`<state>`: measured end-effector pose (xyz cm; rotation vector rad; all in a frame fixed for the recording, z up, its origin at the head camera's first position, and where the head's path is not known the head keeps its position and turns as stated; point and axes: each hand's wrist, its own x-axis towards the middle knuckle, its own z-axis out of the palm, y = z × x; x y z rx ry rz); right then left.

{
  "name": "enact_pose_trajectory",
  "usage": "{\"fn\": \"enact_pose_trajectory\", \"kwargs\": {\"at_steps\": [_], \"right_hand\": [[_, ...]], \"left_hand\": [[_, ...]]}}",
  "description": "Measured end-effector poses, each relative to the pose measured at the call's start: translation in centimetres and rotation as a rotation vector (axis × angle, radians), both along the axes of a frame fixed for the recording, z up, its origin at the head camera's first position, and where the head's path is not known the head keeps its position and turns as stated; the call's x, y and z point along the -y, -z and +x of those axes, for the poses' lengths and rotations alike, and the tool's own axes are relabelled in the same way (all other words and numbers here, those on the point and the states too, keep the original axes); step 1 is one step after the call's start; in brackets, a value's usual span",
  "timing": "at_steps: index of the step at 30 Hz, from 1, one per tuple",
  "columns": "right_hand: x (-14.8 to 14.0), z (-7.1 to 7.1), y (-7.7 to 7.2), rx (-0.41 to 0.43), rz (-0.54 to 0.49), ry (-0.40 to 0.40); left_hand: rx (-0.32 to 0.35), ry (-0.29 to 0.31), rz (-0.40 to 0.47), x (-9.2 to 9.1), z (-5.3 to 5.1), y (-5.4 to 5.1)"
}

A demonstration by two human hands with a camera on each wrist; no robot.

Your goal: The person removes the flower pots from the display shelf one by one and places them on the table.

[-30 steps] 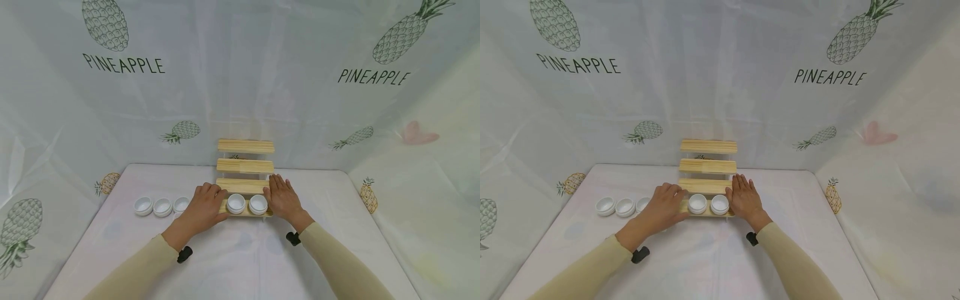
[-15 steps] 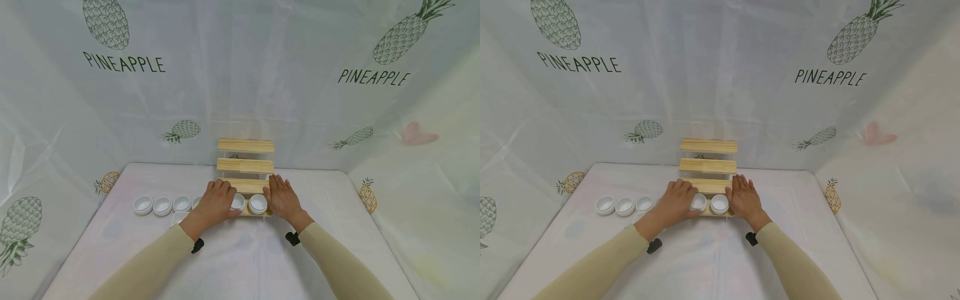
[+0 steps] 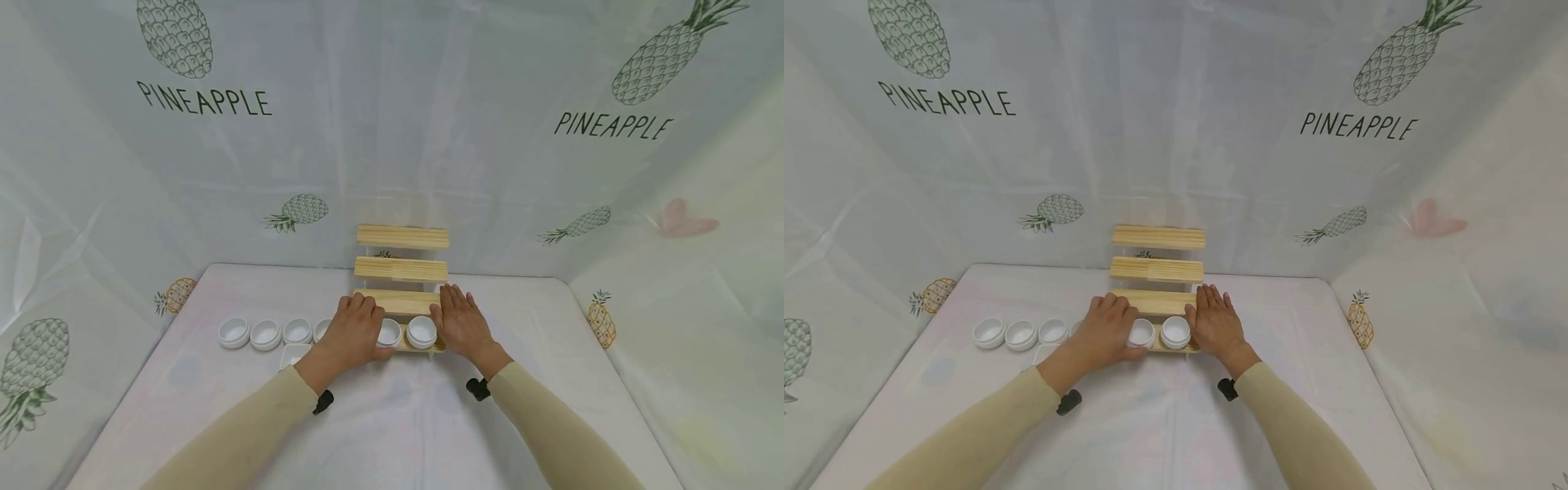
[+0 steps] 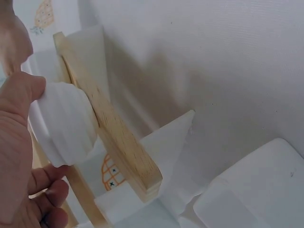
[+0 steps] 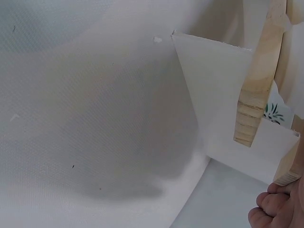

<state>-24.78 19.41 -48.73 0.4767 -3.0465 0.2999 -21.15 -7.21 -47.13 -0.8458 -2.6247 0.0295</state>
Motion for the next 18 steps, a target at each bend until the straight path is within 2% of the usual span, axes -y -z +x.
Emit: {"fn": "enact_pose_trajectory", "kwargs": {"at_steps": [3, 5, 11, 18], "right_hand": [[0.0, 0.0, 0.0, -0.001, -0.003, 0.001], [0.1, 0.0, 0.0, 0.000, -0.005, 0.001], [0.1, 0.1, -0.1, 0.001, -0.017, -0.001], [0.1, 0.1, 0.1, -0.005, -0.024, 0.003]], "left_hand": [[0.054, -0.014, -0.014, 0.0, 0.1, -0.1], [0.062, -0.004, -0.007, 0.1, 0.0, 0.1], [0.016, 0.059, 0.057, 0.6, -0.2, 0.6], [-0.032, 0.087, 0.074, 1.3, -0.3, 1.0]]}}
